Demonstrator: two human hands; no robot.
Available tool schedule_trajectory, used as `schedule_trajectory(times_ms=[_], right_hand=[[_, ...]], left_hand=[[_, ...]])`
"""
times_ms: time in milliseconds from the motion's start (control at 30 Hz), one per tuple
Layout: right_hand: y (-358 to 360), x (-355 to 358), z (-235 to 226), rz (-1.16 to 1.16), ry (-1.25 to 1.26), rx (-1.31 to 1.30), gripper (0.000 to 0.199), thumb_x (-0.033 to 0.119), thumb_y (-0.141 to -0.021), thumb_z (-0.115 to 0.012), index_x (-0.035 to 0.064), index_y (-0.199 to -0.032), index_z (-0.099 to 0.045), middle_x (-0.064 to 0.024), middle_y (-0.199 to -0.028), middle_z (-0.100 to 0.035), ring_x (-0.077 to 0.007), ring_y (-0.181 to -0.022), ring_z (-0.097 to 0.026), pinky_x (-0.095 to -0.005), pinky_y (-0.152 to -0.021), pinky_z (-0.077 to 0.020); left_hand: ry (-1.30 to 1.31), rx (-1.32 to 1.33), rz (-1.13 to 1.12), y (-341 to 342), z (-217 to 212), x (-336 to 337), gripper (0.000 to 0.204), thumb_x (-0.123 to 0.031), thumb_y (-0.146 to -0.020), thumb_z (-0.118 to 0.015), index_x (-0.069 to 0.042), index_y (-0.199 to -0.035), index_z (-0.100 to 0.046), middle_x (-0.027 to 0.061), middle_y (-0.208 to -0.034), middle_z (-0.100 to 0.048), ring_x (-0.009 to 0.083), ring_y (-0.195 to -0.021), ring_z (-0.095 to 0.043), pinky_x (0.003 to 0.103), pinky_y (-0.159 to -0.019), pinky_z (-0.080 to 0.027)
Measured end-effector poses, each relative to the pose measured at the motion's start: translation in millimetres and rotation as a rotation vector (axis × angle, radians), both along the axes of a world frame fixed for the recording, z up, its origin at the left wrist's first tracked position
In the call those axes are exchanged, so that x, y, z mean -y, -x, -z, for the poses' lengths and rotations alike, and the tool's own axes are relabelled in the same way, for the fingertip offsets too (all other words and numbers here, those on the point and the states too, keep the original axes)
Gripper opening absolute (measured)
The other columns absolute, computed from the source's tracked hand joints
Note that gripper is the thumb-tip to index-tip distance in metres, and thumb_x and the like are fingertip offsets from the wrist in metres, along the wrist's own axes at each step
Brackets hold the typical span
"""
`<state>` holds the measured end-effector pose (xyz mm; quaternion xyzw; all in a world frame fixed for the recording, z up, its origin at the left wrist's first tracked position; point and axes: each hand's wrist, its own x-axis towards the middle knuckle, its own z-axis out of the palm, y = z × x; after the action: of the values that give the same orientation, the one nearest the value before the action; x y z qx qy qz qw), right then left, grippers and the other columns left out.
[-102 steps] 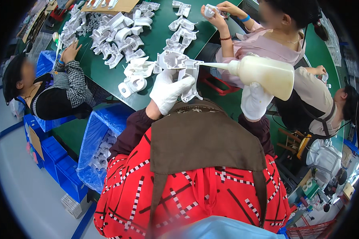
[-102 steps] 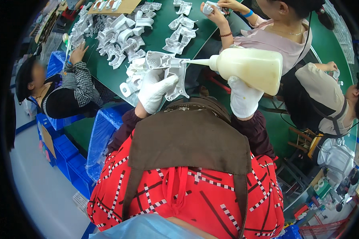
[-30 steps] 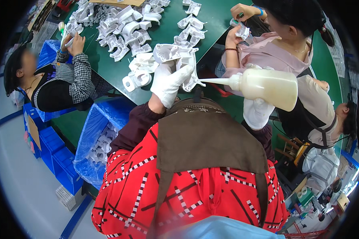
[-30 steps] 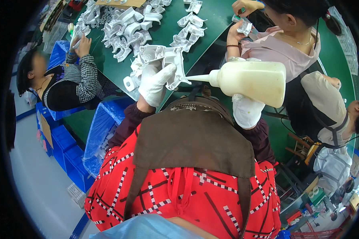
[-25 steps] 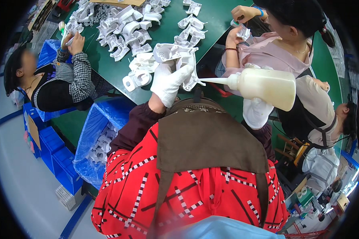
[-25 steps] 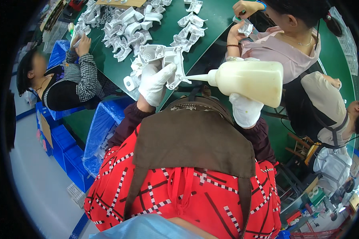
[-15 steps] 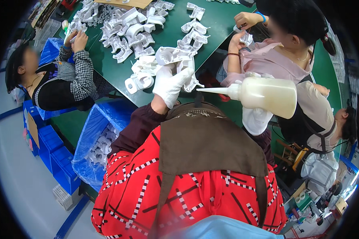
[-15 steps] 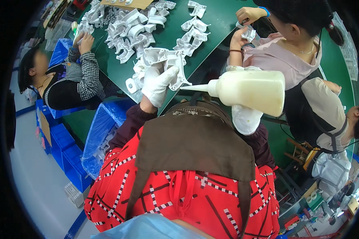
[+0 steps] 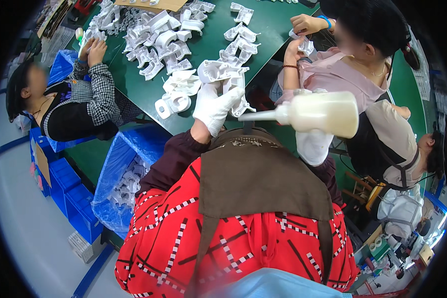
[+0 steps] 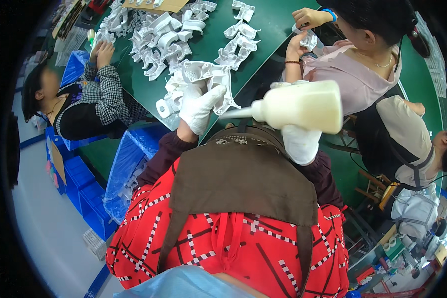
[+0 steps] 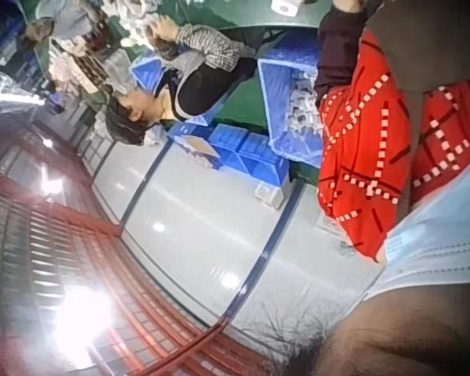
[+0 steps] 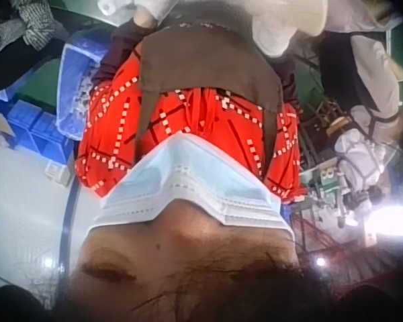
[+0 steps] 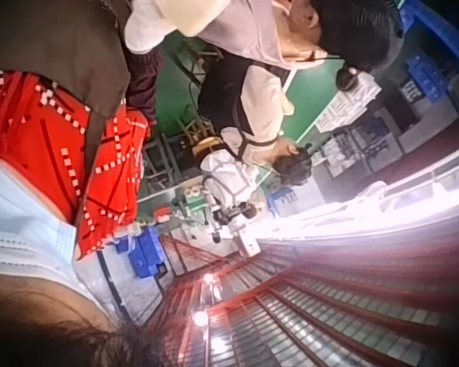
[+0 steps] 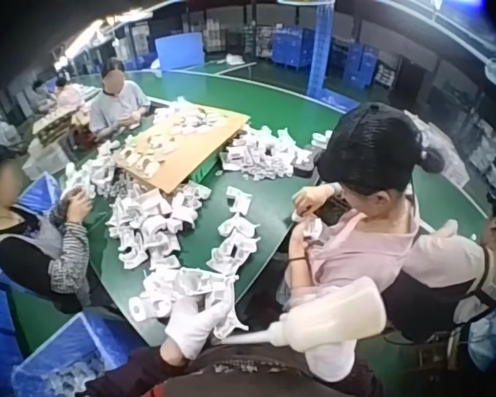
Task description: Applying glue to small white plastic components and assembling them at a factory workbench.
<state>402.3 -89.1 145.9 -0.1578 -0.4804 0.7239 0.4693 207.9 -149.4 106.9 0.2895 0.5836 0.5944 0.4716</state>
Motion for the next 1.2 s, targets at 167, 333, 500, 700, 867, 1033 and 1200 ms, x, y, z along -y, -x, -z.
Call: schedule_trajectory(times_ms=[167, 333, 500, 700, 867, 1033, 1200], right_hand=[[-20.9, -9.1, -3.0, 0.139, -0.06, -0.063, 0.056, 0.031, -0.078, -0.055, 0.0029, -0.119, -0.031, -0.0117, -0.111, -0.043, -0.0265, -0.101, -0.043, -0.0423, -0.08, -0.0421], [-52.8, -23.5, 4.2, 0.377, 0.0, -0.008, 0.061, 0.036, -0.078, -0.052, 0.0057, -0.125, -0.027, -0.0084, -0.121, -0.038, -0.0273, -0.114, -0.036, -0.0472, -0.086, -0.0371], [-74.1, -31.4, -1.5, 0.389, 0.072, -0.09, 0.061, 0.038, -0.078, -0.053, 0.0066, -0.124, -0.028, -0.0073, -0.12, -0.038, -0.0264, -0.112, -0.036, -0.0462, -0.085, -0.0378], [-101.5, -43.7, -4.5, 0.591, 0.031, -0.137, 0.061, 0.036, -0.08, -0.05, 0.0056, -0.126, -0.025, -0.0082, -0.123, -0.033, -0.0263, -0.113, -0.034, -0.0465, -0.085, -0.0394], [-123.3, -49.2, -8.3, 0.781, -0.032, -0.053, 0.063, 0.039, -0.08, -0.05, 0.0068, -0.127, -0.023, -0.0085, -0.123, -0.033, -0.0278, -0.113, -0.035, -0.0445, -0.084, -0.0428], [-129.4, -59.8, -9.0, 0.847, -0.064, -0.069, 0.064, 0.041, -0.079, -0.05, 0.006, -0.126, -0.024, -0.0087, -0.121, -0.035, -0.0283, -0.113, -0.035, -0.0437, -0.083, -0.0443], [-113.7, -77.0, -6.3, 0.793, 0.037, -0.048, 0.066, 0.042, -0.077, -0.052, 0.0053, -0.125, -0.025, -0.0088, -0.121, -0.035, -0.0254, -0.112, -0.035, -0.0415, -0.08, -0.0463]], left_hand=[[0.071, 0.126, -0.061, 20.0, 41.5, -19.8, 0.029, -0.021, -0.074, -0.057, 0.0, -0.094, -0.053, 0.004, -0.077, -0.056, 0.0091, -0.061, -0.053, 0.022, -0.047, -0.043], [0.388, 0.133, 0.041, 52.7, 83.4, -72.4, 0.028, -0.021, -0.075, -0.053, -0.005, -0.098, -0.051, 0.0046, -0.082, -0.056, 0.0138, -0.054, -0.052, 0.023, -0.039, -0.04], [0.377, 0.101, 0.181, 61.6, 109.7, -171.7, 0.024, -0.022, -0.071, -0.057, -0.005, -0.087, -0.056, 0.0059, -0.075, -0.056, 0.0159, -0.054, -0.051, 0.026, -0.042, -0.041], [0.517, -0.069, 0.241, 38.9, 136.3, -297.3, 0.019, -0.022, -0.071, -0.057, -0.008, -0.085, -0.057, 0.0041, -0.072, -0.056, 0.0145, -0.057, -0.05, 0.025, -0.042, -0.038], [0.714, -0.436, 0.419, 26.1, 146.8, -354.9, 0.027, -0.034, -0.073, -0.058, -0.008, -0.081, -0.059, 0.0062, -0.062, -0.056, 0.0155, -0.049, -0.051, 0.029, -0.041, -0.039], [0.809, -1.262, 0.515, 25.0, 162.4, -370.8, 0.039, -0.04, -0.08, -0.043, -0.013, -0.106, -0.055, 0.0124, -0.108, -0.051, 0.0241, -0.096, -0.049, 0.036, -0.078, -0.038], [0.479, -1.352, 0.392, 29.7, 156.2, -325.1, 0.034, -0.03, -0.075, -0.047, -0.016, -0.104, -0.057, 0.0149, -0.111, -0.05, 0.0278, -0.104, -0.047, 0.036, -0.088, -0.035]])
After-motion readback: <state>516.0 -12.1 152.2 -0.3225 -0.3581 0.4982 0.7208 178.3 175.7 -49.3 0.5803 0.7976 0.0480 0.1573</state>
